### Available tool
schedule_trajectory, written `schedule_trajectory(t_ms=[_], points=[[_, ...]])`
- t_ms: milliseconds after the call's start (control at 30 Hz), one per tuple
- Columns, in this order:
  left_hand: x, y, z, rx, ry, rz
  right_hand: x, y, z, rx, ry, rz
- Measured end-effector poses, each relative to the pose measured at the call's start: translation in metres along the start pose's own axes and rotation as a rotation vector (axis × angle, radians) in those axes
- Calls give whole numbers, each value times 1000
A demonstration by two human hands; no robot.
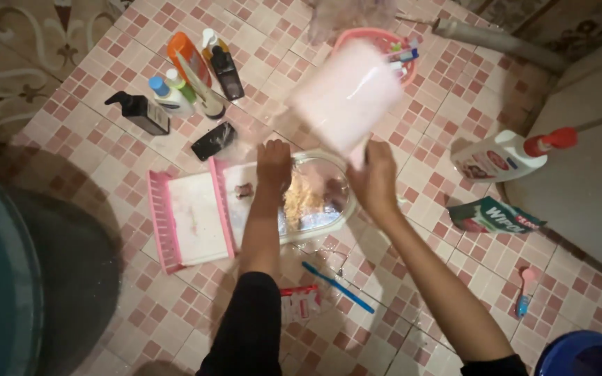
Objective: The person cleans a white and pink plastic wall-mounted mirror with a toothbrush and water. They scrub the mirror surface and the plastic frame, then rinse the mirror using a pink scoop to pour water from a large green basin.
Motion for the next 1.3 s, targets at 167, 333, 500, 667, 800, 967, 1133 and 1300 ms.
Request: schedule_trajectory(t_ms=[167, 333, 500, 667, 800, 967, 1133, 1300], points=[[7, -29, 5, -45, 165, 55, 84, 22, -9, 15, 233, 505], [1, -35, -1, -134, 65, 68, 119, 66, -80, -13, 736, 438], [4, -45, -6, -149, -79, -64, 88, 97, -101, 185, 814, 873], [10, -44, -5, -76, 21, 35, 109, 123, -110, 244, 897, 786], [-1, -69, 9, -104, 107, -66, 125, 102, -82, 164, 610, 486], [-23, -133, 76, -176, -142, -790, 63, -1, -5, 198, 333, 606], [-26, -236, 123, 29, -172, -737, -24, -118, 22, 126, 297, 385], [-50, -300, 99, 326, -245, -946, -98, -165, 3, 128, 274, 484]])
Point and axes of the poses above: each hand's wrist, its own z-axis towards the middle knuckle, its own y-axis out of the palm, x = y × z, the point moved 6 cm from there along z, towards the middle knuckle
